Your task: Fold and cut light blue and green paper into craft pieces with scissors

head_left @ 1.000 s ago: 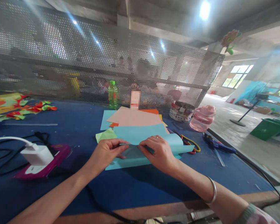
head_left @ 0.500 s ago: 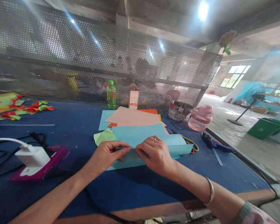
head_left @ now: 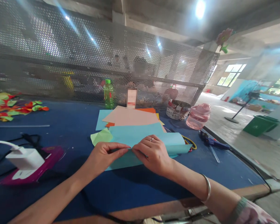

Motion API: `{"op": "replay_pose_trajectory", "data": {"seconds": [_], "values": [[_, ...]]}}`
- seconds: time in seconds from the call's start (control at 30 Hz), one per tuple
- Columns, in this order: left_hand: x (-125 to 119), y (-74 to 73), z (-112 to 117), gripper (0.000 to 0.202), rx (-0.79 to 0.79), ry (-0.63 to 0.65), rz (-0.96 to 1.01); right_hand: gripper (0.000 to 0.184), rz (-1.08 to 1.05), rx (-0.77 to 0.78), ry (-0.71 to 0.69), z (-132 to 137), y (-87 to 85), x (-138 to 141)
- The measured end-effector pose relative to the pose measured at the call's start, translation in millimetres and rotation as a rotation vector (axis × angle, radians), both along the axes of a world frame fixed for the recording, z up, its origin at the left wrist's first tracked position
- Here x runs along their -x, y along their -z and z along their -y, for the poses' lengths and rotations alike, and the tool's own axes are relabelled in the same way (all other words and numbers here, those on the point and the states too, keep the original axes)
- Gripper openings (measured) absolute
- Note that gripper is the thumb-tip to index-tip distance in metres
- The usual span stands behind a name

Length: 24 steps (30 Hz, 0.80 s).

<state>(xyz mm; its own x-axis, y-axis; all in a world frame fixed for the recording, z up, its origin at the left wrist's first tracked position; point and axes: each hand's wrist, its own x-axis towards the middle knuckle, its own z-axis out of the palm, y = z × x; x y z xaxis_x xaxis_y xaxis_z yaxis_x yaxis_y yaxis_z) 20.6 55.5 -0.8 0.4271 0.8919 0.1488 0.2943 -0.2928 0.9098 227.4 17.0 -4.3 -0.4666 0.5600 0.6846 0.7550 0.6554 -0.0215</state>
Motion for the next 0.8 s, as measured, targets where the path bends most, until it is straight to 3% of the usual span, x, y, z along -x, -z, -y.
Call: {"op": "replay_pose_trajectory", "data": {"seconds": [0.23, 0.47, 0.8], "values": [[-4, -2.0, 5, 0.018, -0.073, 0.027, 0.044, 0.021, 0.013, 0.000, -0.009, 2, 0.0, 1], [-2, -0.9, 4, 0.021, -0.044, 0.025, 0.018, 0.023, 0.039, -0.011, 0.000, 3, -4.4, 1], [7, -7.5, -1, 0.020, -0.134, -0.120, -0.041, 0.021, -0.022, 0.003, 0.002, 1, -9.9, -3]]}}
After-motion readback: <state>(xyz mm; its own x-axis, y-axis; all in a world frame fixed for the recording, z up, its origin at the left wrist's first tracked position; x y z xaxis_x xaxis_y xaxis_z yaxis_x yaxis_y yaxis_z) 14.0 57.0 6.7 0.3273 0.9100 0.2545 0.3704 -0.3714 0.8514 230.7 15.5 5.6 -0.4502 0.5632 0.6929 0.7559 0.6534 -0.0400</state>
